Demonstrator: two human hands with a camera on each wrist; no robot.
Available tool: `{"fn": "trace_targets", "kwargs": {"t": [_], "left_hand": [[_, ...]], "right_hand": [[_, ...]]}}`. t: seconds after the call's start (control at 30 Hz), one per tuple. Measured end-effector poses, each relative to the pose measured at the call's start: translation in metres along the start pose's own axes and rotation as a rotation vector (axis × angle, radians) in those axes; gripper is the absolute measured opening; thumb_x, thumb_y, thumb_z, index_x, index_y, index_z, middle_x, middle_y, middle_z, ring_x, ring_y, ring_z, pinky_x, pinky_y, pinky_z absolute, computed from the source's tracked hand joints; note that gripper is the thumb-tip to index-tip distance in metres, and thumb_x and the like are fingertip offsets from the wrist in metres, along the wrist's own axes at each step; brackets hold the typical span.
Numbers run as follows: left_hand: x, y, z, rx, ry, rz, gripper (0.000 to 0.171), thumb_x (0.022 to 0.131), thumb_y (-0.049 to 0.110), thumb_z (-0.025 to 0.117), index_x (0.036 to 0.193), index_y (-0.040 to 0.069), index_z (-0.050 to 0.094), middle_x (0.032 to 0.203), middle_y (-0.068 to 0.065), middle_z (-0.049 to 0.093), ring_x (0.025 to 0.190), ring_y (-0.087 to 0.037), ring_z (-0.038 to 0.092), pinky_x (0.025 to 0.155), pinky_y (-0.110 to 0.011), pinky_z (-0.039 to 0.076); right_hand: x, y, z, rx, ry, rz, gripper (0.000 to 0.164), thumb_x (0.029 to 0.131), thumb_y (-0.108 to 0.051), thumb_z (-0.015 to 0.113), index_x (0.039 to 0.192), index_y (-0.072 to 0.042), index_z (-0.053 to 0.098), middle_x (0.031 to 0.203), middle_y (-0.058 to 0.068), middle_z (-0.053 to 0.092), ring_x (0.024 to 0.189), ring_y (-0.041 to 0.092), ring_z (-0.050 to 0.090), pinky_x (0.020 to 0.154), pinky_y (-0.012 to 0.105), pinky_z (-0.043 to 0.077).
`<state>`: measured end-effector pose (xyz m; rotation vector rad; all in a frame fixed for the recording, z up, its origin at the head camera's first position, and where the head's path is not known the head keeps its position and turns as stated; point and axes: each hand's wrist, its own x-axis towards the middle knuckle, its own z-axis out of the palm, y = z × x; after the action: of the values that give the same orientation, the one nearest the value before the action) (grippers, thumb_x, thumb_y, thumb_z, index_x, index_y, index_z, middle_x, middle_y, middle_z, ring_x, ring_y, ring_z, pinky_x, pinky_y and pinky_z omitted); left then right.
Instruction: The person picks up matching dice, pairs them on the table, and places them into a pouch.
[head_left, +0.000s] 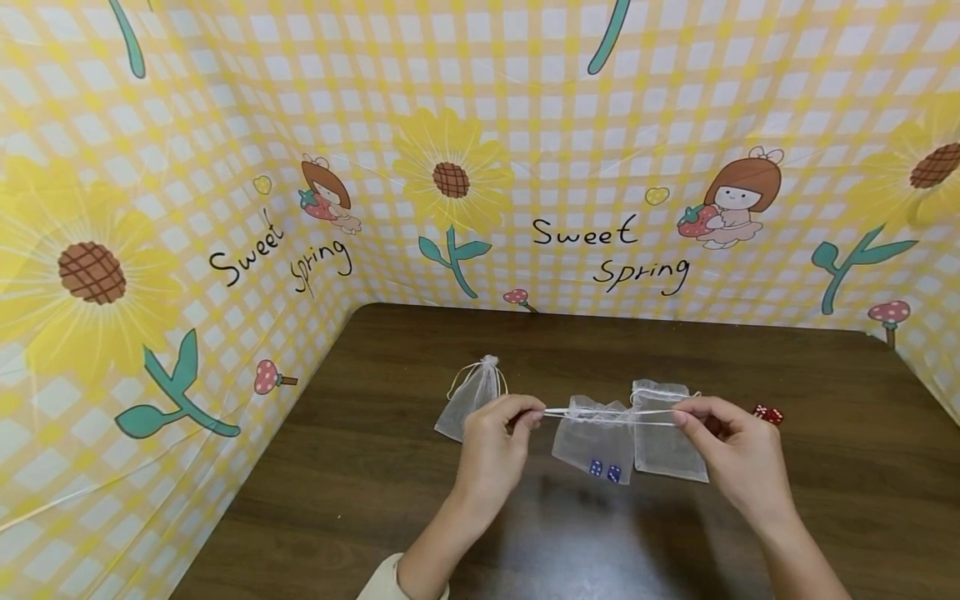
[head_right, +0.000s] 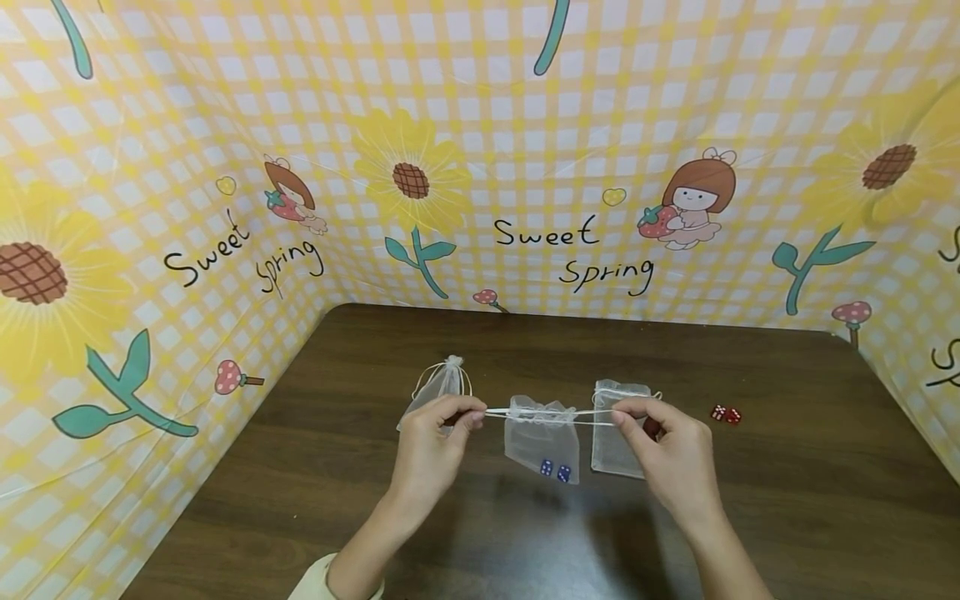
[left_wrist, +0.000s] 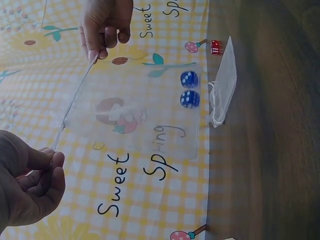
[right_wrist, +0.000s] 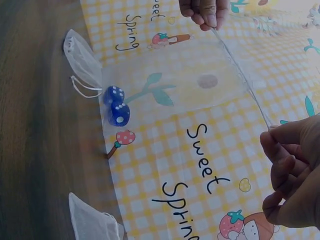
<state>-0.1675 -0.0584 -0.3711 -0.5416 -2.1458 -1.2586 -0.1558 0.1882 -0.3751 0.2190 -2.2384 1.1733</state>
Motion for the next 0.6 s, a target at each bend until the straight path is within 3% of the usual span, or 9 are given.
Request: {"fn": "trace_targets", "kwargs": {"t": [0.6], "left_hand": [[0.0004, -0.0005, -0.0040, -0.023, 0.008, -0.027, 0.012, 0.076, -0.010, 0.068, 0.081, 0.000, 0.069, 0.077, -0.003, 0.066, 0.064, -0.010, 0.059, 0.058, -0.018, 0.049]], "right_hand": [[0.0006, 0.0041, -0.0019, 0.025, 0.047, 0.004, 0.016, 0.071, 0.007, 0.075, 0.080, -0.006, 0.070, 0.060, -0.009, 0.055, 0.052, 0.001, 0.042, 0.047, 0.015, 0.033]]}}
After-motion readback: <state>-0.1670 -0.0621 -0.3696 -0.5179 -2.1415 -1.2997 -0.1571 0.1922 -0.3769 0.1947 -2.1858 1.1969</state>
